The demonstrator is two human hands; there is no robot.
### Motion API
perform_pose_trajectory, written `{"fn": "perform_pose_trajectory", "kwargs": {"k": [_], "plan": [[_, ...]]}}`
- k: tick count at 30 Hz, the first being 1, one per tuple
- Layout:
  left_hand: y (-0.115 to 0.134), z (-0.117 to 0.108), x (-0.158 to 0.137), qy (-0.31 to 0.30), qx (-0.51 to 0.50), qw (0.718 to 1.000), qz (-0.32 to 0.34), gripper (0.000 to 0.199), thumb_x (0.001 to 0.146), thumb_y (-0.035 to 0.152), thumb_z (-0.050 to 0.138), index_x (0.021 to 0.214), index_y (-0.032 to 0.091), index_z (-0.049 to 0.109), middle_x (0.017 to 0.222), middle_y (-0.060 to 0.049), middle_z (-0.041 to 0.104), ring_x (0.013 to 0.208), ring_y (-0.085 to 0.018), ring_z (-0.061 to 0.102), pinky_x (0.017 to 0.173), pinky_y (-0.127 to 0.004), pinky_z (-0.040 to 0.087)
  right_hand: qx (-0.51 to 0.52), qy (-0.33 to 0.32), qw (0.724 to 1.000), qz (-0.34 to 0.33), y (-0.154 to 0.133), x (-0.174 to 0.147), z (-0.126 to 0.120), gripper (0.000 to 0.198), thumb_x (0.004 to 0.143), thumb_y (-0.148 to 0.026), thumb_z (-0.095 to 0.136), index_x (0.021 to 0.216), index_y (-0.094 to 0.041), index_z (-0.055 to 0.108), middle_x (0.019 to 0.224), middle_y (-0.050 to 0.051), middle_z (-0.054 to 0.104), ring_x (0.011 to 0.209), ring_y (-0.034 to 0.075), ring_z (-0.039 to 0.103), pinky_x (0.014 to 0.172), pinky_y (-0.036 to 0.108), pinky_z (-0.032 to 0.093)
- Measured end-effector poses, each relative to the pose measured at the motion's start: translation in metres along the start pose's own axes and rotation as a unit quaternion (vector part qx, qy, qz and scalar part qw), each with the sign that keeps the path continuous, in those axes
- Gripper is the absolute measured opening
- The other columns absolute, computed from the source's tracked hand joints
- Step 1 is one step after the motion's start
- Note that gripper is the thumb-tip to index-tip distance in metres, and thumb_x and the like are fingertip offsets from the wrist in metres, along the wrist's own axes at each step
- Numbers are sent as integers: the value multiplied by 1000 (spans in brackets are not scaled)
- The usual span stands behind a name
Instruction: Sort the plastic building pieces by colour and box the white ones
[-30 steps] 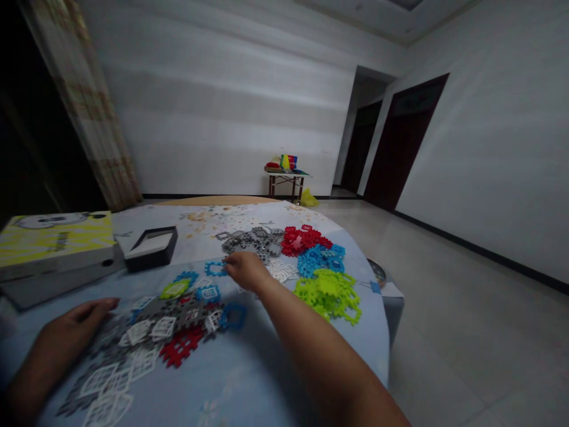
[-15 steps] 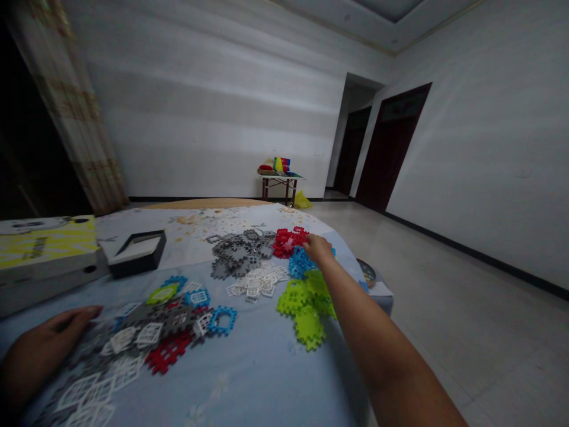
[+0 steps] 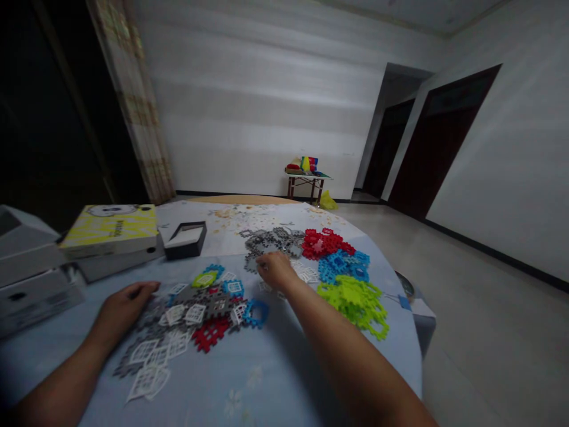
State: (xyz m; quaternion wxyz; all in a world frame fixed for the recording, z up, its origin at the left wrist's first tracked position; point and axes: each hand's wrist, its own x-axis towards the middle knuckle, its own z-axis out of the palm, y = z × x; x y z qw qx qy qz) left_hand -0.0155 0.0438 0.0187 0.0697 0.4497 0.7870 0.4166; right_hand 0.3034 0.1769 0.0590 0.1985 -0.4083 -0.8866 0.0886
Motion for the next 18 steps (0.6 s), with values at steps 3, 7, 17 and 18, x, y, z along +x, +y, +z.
{"fn": "perform_pose_trajectory", "kwargs": {"k": [3, 7, 17, 18], "plan": [[2, 1, -1, 4, -7, 1000, -14, 44, 64, 52, 51, 82, 17, 70, 89, -7, 74, 90, -24, 65, 79, -27, 49, 20, -25, 998, -45, -36, 12, 19, 29, 83, -26, 53, 109, -23, 66, 112, 6, 65, 108, 22, 54, 94, 35, 36], [3, 1, -2, 3, -25, 1000, -7, 40, 64, 51, 52, 79, 18, 70, 87, -7, 74, 89, -24, 65, 79, -28, 49, 9, -58, 994, -89, -70, 28, 39, 31, 83, -26, 51, 112, -24, 64, 114, 6, 64, 111, 24, 51, 94, 39, 36], [0, 2, -2, -3, -47, 999, -1, 39, 65, 50, 53, 80, 18, 70, 87, -7, 74, 89, -24, 65, 77, -28, 49, -95, -157, 974, -130, -89, 55, 63, 36, 77, -20, 55, 111, -28, 63, 115, 5, 64, 111, 27, 50, 90, 43, 35], [0, 2, -2, -2, -47, 999, -2, 40, 66, 50, 52, 80, 18, 70, 87, -7, 74, 89, -25, 65, 78, -28, 49, -96, -151, 975, -131, -89, 55, 63, 34, 79, -21, 54, 110, -28, 64, 113, 6, 65, 110, 27, 51, 91, 43, 35]]}}
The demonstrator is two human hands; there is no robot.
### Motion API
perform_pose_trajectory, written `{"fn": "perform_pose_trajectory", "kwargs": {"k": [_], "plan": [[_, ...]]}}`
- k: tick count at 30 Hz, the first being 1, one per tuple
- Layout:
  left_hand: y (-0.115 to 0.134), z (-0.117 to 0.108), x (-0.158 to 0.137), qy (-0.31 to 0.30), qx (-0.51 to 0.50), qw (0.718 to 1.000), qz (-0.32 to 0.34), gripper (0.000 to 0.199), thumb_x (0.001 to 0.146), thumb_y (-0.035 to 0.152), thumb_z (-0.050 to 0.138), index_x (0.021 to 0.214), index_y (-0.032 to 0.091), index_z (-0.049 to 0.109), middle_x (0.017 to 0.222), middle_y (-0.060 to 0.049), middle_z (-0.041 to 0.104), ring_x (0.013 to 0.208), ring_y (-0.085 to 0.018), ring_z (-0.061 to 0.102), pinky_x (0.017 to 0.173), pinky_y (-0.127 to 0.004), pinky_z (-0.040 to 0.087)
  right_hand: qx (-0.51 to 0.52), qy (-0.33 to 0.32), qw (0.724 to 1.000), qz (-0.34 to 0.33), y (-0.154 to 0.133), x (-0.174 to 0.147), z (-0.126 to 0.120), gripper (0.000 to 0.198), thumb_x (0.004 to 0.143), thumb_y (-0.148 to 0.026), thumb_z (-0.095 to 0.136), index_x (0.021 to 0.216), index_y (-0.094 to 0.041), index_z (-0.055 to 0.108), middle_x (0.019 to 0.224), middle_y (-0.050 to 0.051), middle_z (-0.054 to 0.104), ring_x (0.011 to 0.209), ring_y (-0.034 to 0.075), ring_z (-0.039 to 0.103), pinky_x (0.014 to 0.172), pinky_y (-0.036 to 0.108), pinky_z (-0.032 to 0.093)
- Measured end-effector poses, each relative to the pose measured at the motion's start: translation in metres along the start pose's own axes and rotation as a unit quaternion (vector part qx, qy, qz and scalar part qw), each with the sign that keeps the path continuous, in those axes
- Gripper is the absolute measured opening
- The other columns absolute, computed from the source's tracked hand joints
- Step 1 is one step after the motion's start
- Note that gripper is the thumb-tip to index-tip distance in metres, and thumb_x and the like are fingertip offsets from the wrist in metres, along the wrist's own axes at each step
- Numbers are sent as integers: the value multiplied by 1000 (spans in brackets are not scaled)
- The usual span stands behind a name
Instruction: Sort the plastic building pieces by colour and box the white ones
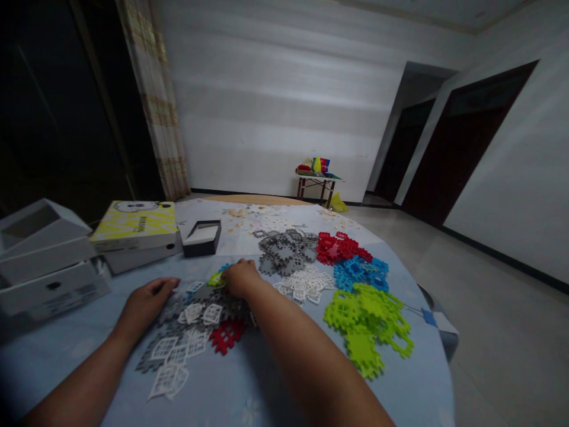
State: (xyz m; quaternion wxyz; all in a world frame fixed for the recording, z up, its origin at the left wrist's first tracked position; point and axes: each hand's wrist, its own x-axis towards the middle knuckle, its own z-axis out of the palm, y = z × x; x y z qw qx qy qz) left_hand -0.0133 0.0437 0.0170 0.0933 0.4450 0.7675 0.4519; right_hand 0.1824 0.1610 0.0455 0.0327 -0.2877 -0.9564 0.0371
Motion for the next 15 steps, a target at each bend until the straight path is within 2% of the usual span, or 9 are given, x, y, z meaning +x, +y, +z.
{"fn": "perform_pose_trajectory", "kwargs": {"k": [4, 7, 10, 15], "plan": [[-1, 0, 1, 1, 7, 1000, 4, 43, 66, 52, 51, 81, 17, 70, 88, -7, 74, 89, -25, 65, 78, -29, 49, 39, 69, 997, 15, 2, -6, -1, 31, 86, -22, 45, 110, -26, 64, 109, 7, 67, 108, 25, 53, 92, 40, 36], [-2, 0, 1, -3, 17, 1000, 1, 45, 66, 53, 50, 83, 17, 70, 89, -7, 73, 90, -25, 65, 79, -29, 49, 128, 119, 984, 41, 11, -18, -8, 30, 87, -23, 45, 110, -23, 64, 109, 5, 67, 105, 20, 57, 90, 32, 39], [-5, 0, 3, -6, 28, 1000, -4, 44, 66, 52, 50, 83, 17, 71, 90, -7, 74, 91, -25, 65, 78, -28, 49, 231, 139, 960, 72, 26, -33, -18, 28, 86, -22, 49, 108, -19, 65, 103, 5, 69, 94, 17, 61, 83, 26, 44], [-9, 1, 7, 2, 53, 999, 2, 41, 67, 51, 50, 82, 19, 71, 88, -4, 74, 88, -25, 65, 77, -30, 49, 354, 143, 919, 94, 46, -47, -19, 23, 83, -18, 54, 101, -18, 68, 93, 2, 71, 87, 16, 63, 81, 28, 48]]}}
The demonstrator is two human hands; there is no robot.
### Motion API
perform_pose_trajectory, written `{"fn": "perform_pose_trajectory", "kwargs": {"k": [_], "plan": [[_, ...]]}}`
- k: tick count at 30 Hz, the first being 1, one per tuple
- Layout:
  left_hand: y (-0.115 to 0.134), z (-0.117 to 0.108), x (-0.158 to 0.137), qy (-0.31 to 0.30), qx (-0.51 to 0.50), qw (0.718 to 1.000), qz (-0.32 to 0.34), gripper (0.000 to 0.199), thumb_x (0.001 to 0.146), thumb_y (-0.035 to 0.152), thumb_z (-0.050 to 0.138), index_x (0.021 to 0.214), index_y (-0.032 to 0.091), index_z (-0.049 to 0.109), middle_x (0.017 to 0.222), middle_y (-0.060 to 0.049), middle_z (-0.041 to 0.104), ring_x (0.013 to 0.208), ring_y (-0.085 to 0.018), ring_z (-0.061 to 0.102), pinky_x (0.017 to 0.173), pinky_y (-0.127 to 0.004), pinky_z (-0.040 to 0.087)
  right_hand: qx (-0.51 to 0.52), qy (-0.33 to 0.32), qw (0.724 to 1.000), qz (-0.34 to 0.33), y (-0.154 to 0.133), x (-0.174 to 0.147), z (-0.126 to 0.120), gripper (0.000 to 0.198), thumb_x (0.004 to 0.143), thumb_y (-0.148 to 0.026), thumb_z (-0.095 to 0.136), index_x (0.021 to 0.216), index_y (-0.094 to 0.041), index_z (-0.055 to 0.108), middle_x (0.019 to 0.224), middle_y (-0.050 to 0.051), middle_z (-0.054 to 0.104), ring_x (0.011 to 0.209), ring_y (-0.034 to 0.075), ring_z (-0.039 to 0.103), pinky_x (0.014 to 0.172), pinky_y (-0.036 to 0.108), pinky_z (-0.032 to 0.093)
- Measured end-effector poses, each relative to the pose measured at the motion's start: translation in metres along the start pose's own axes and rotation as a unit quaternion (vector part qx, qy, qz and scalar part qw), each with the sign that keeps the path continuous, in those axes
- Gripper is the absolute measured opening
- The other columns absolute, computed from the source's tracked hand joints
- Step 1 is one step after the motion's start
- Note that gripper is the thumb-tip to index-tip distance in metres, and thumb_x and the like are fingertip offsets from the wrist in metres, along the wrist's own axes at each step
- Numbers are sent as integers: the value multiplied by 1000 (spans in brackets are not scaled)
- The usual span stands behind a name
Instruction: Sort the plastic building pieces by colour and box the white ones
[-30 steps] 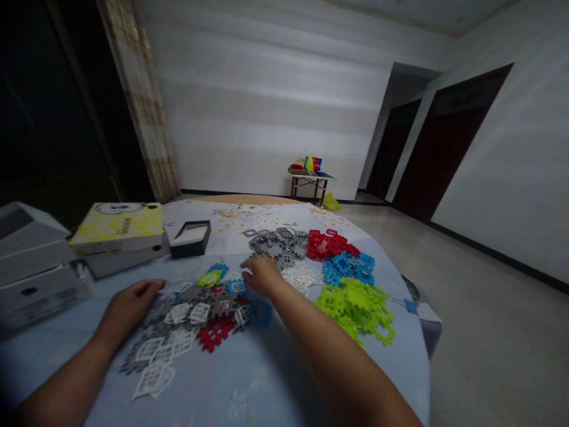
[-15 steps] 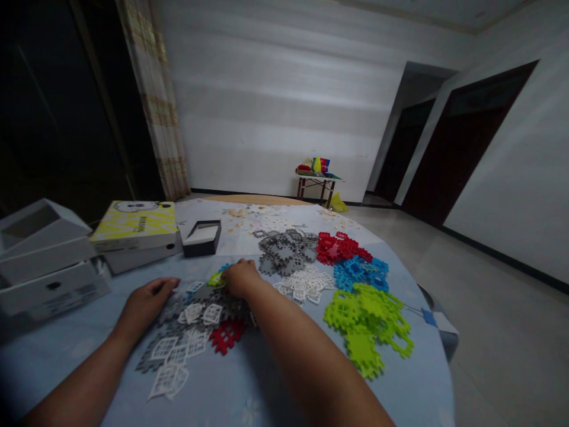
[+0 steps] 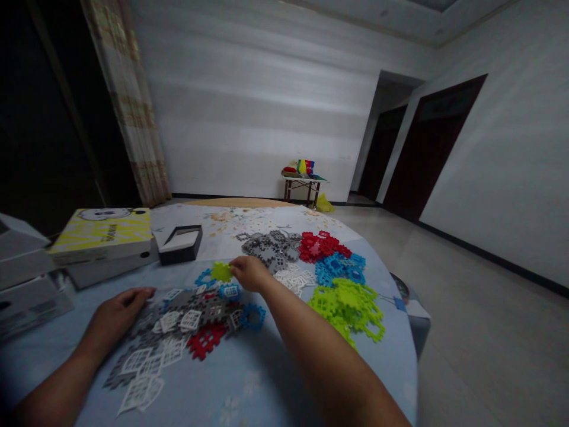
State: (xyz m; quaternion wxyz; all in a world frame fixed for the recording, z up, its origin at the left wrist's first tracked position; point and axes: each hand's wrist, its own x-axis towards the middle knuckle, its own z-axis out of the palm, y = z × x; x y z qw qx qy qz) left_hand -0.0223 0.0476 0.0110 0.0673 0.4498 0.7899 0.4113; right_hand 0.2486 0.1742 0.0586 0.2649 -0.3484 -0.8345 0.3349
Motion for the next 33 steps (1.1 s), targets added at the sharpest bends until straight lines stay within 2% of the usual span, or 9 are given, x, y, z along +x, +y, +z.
{"fn": "perform_pose_trajectory", "kwargs": {"k": [4, 8, 11, 14, 19, 24, 28, 30, 33], "plan": [[1, 0, 0, 1, 10, 1000, 5, 42, 69, 50, 49, 84, 17, 71, 89, -6, 74, 89, -25, 65, 79, -32, 49, 123, 12, 992, 34, 9, 3, 6, 27, 81, -14, 55, 104, -19, 67, 92, 1, 71, 86, 15, 64, 81, 28, 49], [5, -4, -3, -5, 28, 1000, 0, 44, 70, 51, 49, 87, 16, 71, 92, -7, 73, 91, -25, 65, 80, -31, 49, 152, 19, 987, 55, 9, 4, 6, 24, 78, -13, 56, 98, -19, 69, 86, 1, 71, 80, 14, 63, 79, 27, 49], [7, -7, -4, -21, 40, 999, -2, 43, 72, 49, 50, 89, 16, 71, 94, -5, 73, 92, -24, 64, 79, -30, 49, 157, 19, 986, 53, 6, -1, -11, 23, 79, -13, 55, 95, -18, 69, 83, 1, 70, 74, 12, 62, 75, 26, 48], [8, -9, -2, -26, 68, 997, -5, 43, 73, 49, 48, 91, 17, 71, 93, -5, 73, 92, -25, 64, 78, -30, 49, 146, 19, 988, 51, 8, -12, -44, 24, 80, -13, 53, 98, -16, 68, 82, 1, 70, 69, 11, 59, 70, 24, 47], [7, -8, 3, -38, 94, 995, -12, 42, 75, 47, 46, 92, 18, 71, 96, -6, 73, 91, -25, 64, 78, -32, 48, 41, 24, 998, 41, 22, -51, -118, 25, 79, -14, 52, 98, -14, 69, 84, 3, 69, 71, 11, 59, 69, 23, 45], [-8, -4, 12, -51, 104, 993, -36, 45, 75, 51, 45, 98, 21, 70, 101, -4, 72, 90, -25, 64, 77, -33, 48, -110, -42, 991, 67, 40, -101, -174, 29, 78, -14, 49, 98, -14, 70, 84, 2, 70, 73, 12, 61, 67, 22, 45], [-25, 2, 22, -49, 97, 993, -35, 46, 74, 53, 48, 100, 22, 69, 101, -3, 72, 90, -25, 64, 78, -32, 48, -203, -104, 968, 108, 48, -127, -192, 29, 77, -13, 50, 96, -15, 71, 88, 3, 72, 78, 15, 64, 70, 22, 47], [-25, 2, 23, -51, 95, 993, -39, 46, 74, 53, 48, 101, 22, 69, 101, -3, 71, 90, -24, 64, 78, -32, 48, -241, -87, 959, 123, 50, -131, -192, 28, 76, -13, 52, 96, -16, 72, 93, 4, 72, 84, 17, 65, 75, 23, 47], [-14, -2, 16, -52, 103, 992, -44, 44, 76, 52, 47, 100, 22, 69, 102, -2, 71, 91, -24, 63, 79, -31, 47, -267, -19, 958, 101, 50, -127, -184, 29, 77, -12, 52, 98, -17, 71, 101, 5, 71, 91, 19, 65, 79, 24, 46]]}}
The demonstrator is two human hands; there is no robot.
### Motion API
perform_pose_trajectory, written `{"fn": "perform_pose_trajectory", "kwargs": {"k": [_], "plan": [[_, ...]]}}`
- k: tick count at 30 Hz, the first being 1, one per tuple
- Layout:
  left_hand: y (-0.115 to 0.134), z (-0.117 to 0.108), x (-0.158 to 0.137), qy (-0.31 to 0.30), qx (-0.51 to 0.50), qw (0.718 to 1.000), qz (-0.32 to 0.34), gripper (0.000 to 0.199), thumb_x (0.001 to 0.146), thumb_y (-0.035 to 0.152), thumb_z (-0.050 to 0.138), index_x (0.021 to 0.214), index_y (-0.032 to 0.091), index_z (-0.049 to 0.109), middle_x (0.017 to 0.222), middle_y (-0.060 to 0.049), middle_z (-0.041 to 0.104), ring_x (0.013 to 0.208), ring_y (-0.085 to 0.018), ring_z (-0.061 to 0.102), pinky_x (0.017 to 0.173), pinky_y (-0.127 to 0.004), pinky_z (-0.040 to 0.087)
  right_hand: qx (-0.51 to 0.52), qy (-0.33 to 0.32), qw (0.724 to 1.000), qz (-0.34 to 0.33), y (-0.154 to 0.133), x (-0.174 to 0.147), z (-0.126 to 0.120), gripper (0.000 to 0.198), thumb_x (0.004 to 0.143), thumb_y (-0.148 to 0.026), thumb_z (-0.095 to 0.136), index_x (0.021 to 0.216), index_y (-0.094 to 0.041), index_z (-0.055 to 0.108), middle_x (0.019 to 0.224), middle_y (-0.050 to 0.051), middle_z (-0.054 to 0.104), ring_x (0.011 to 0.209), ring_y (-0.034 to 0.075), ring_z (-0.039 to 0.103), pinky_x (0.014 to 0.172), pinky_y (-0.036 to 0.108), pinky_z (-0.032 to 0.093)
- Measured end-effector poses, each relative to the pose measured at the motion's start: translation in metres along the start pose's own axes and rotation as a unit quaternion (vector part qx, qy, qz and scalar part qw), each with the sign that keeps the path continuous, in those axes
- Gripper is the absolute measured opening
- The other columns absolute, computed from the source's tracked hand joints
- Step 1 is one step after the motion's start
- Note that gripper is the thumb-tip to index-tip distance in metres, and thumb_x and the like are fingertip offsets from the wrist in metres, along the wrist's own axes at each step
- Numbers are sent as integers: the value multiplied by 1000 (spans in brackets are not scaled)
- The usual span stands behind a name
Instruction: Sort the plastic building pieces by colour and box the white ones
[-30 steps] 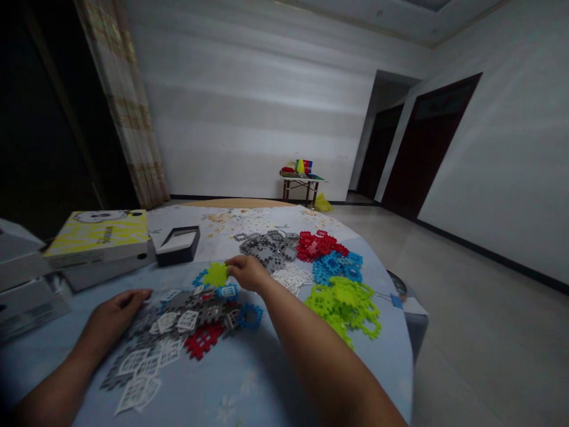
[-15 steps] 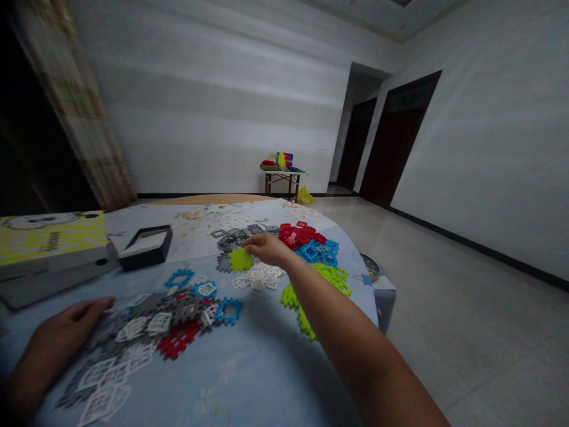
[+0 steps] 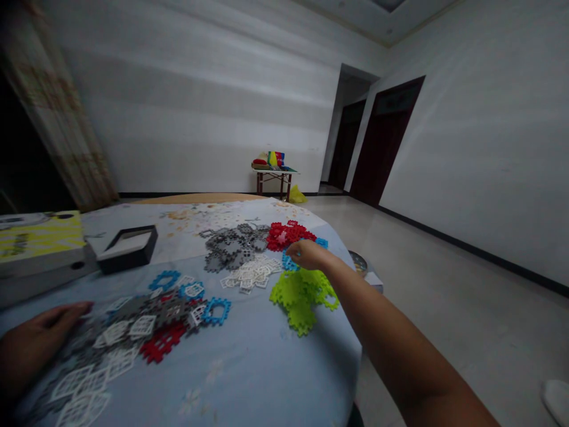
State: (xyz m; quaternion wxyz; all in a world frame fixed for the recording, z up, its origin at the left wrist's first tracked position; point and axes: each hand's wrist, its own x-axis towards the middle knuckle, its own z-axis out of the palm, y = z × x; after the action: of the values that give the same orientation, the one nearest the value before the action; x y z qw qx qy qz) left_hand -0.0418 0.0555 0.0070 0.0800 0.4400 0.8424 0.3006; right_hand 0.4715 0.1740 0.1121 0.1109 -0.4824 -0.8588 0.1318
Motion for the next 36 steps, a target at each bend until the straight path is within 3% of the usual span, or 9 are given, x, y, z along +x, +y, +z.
{"fn": "perform_pose_trajectory", "kwargs": {"k": [4, 8, 13, 17, 20, 24, 30, 36], "plan": [[16, -8, -16, 8, -14, 1000, 22, 40, 75, 46, 48, 95, 18, 70, 98, -4, 72, 94, -23, 63, 81, -30, 47, 33, 46, 997, -52, -24, 18, 17, 29, 77, -13, 53, 100, -18, 70, 99, 5, 71, 90, 19, 65, 79, 25, 47], [19, -8, -22, 28, -48, 997, 47, 42, 73, 48, 50, 92, 17, 70, 94, -3, 73, 94, -24, 63, 82, -31, 47, 75, 52, 989, -118, -69, 40, 43, 28, 78, -14, 53, 98, -20, 71, 98, 4, 71, 91, 19, 65, 81, 27, 47], [19, -6, -24, 27, -73, 996, 43, 46, 71, 50, 50, 92, 14, 70, 96, -7, 73, 95, -25, 63, 84, -30, 46, 69, 19, 981, -181, -134, 69, 82, 29, 79, -16, 52, 102, -22, 69, 101, 4, 71, 96, 20, 64, 87, 30, 45], [20, -4, -25, 45, -102, 993, 37, 45, 68, 51, 49, 85, 16, 70, 92, -8, 73, 92, -24, 64, 81, -28, 48, -19, -31, 983, -181, -168, 90, 105, 32, 78, -20, 57, 109, -24, 67, 111, 8, 67, 111, 29, 55, 96, 44, 38], [21, -4, -27, 46, -120, 991, 34, 43, 65, 51, 50, 83, 16, 70, 92, -8, 73, 92, -24, 64, 82, -29, 48, -68, -82, 982, -158, -173, 99, 115, 37, 76, -24, 62, 113, -25, 65, 115, 12, 64, 115, 34, 51, 95, 52, 36], [24, -5, -28, 45, -139, 989, 36, 40, 64, 50, 52, 80, 17, 70, 88, -7, 74, 89, -25, 65, 80, -30, 49, -57, -111, 982, -143, -165, 105, 125, 35, 74, -25, 64, 109, -26, 67, 113, 12, 64, 109, 33, 54, 94, 53, 35], [25, -5, -28, 47, -139, 989, 33, 39, 63, 49, 54, 80, 18, 70, 87, -6, 74, 88, -25, 65, 79, -30, 49, -35, -30, 990, -137, -158, 100, 131, 27, 69, -30, 71, 95, -25, 70, 108, 8, 65, 108, 28, 53, 90, 42, 37], [20, -3, -27, 53, -124, 990, 44, 37, 64, 50, 55, 80, 20, 70, 85, -5, 73, 86, -24, 65, 76, -29, 50, 56, 34, 994, -88, -131, 85, 102, 11, 79, -26, 62, 88, -24, 69, 86, 1, 70, 85, 17, 61, 77, 28, 41]]}}
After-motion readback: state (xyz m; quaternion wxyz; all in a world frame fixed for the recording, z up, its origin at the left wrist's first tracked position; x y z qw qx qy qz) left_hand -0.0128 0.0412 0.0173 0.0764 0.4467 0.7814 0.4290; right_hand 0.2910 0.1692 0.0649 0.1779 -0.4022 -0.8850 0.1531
